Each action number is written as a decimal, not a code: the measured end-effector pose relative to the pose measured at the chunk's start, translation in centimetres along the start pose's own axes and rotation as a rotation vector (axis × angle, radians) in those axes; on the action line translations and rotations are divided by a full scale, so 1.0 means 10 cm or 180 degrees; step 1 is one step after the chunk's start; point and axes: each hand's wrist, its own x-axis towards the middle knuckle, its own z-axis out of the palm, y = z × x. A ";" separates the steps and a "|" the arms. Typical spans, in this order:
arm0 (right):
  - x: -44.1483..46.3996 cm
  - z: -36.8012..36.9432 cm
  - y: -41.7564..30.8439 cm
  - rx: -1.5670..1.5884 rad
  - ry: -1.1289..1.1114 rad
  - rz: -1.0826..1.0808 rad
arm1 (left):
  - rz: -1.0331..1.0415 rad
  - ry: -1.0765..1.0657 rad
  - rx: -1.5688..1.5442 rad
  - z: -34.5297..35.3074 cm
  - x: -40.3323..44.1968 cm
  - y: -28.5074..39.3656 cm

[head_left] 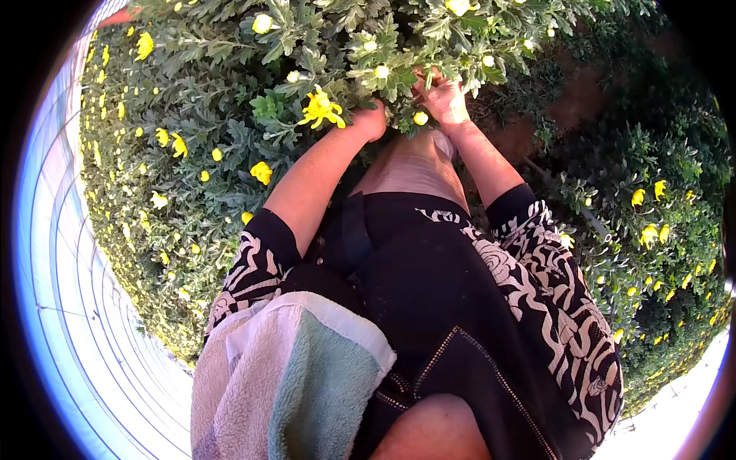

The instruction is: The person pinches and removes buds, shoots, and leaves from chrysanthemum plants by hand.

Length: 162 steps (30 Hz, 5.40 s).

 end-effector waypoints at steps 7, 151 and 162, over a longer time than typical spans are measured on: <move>0.15 -0.20 -0.32 -0.0403 -0.0239 -0.0442 | -0.0315 -0.0859 -0.2192 0.34 0.00 -0.13; -1.03 1.03 0.54 -0.4288 -0.0928 0.0122 | 0.0095 0.2715 -0.5431 1.51 -2.55 -1.17; -0.62 1.18 0.05 -0.2458 0.0071 -0.0852 | 0.0878 0.2031 -0.5398 1.43 -2.50 -1.14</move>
